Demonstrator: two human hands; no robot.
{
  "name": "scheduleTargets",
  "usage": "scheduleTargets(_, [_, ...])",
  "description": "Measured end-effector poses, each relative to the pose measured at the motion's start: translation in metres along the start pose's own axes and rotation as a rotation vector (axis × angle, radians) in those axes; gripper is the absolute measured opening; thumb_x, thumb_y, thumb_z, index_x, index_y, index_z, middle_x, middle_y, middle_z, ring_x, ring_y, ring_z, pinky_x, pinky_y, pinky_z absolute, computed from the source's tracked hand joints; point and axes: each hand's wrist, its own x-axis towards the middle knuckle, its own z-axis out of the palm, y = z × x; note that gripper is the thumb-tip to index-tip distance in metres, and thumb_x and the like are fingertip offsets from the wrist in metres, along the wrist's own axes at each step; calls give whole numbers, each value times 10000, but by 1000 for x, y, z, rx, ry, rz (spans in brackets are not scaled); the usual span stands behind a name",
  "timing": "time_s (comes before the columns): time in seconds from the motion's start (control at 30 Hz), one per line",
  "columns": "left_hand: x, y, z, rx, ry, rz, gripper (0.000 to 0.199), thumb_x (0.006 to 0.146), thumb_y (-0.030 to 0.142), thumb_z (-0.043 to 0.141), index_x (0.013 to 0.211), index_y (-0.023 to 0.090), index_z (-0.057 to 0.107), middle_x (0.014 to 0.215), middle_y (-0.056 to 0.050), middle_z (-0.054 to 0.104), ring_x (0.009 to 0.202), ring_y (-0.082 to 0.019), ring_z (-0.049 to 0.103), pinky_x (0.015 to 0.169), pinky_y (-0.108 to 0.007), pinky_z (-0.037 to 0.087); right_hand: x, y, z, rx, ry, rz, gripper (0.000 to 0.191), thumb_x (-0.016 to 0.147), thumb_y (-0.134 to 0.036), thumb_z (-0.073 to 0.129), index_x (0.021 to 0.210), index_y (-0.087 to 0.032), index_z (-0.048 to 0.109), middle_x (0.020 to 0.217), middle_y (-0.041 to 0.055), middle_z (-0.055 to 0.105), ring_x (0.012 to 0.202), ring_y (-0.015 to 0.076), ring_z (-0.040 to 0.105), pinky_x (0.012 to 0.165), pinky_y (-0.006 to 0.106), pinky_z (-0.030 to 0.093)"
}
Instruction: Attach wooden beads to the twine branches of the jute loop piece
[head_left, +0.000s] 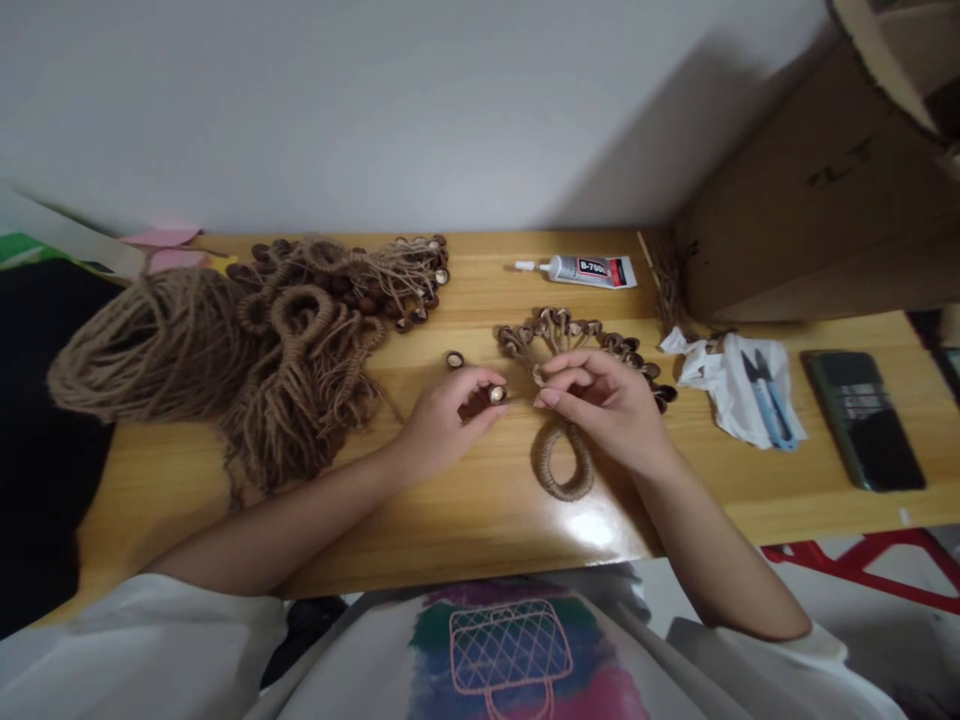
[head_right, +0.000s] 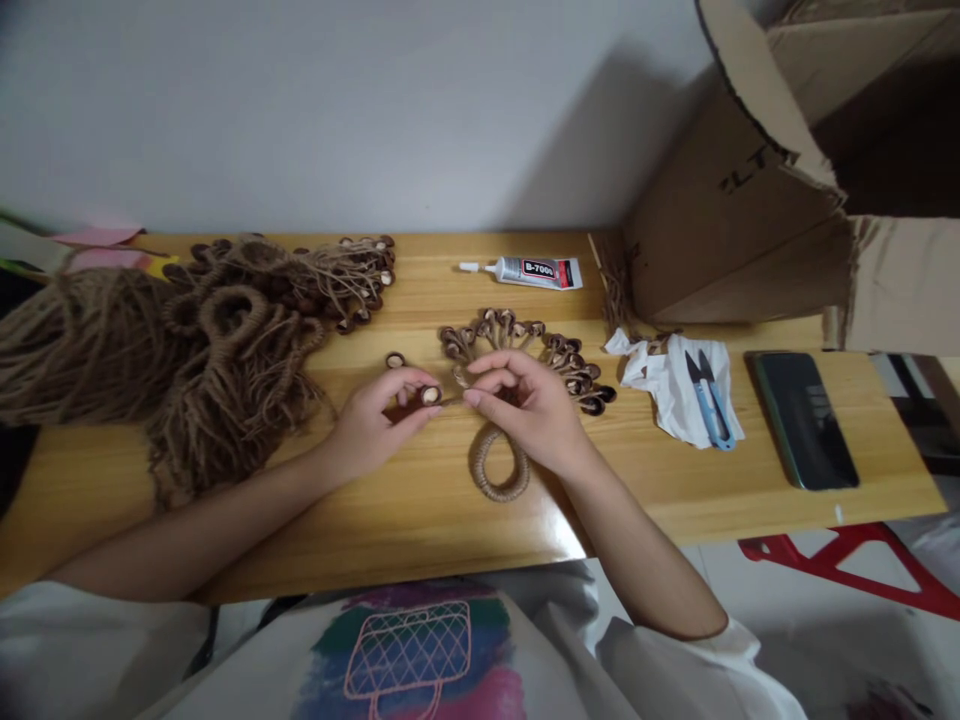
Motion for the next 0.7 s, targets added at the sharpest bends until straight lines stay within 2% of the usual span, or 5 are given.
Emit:
scheduleTargets(0.1, [0, 0, 0, 8, 1, 0, 210, 795, 112, 680, 985, 181, 626, 884, -5, 700, 744, -115, 629, 706, -234, 523, -1, -2, 0, -115, 4, -61, 225, 777, -341, 745, 898, -169, 665, 733, 15, 701, 645, 115, 640, 590, 235, 505])
scheduleTargets(0.3, [0, 2, 0, -16, 5, 1, 204, 787, 93, 678, 965, 174, 621, 857, 6, 694, 704, -96, 615, 669, -205, 508, -2, -5, 1, -371, 24, -210, 45, 816, -204, 686, 842, -175, 708, 765, 13, 723, 697, 120, 662, 637, 232, 514])
scheduleTargets(0.47, [1, 2, 0, -42, -1, -2, 209, 788, 108, 683, 982, 171, 635, 888, -10, 703, 744, -110, 630, 688, -216, 519, -2, -4, 1, -543, 20, -362, 64, 855, -197, 637, 837, -178, 696, 791, 31, 708, 740, 143, 655, 663, 262, 499])
scheduleTargets(0.7, [0, 0, -1, -41, -30, 12, 228, 812, 138, 682, 1036, 172, 658, 938, -29, 720, 781, -119, 649, 725, -229, 536, -2, -2, 3, -685, -17, -490, 90, 889, -185, 592, 873, -191, 681, 824, 46, 694, 789, 165, 648, 705, 289, 500])
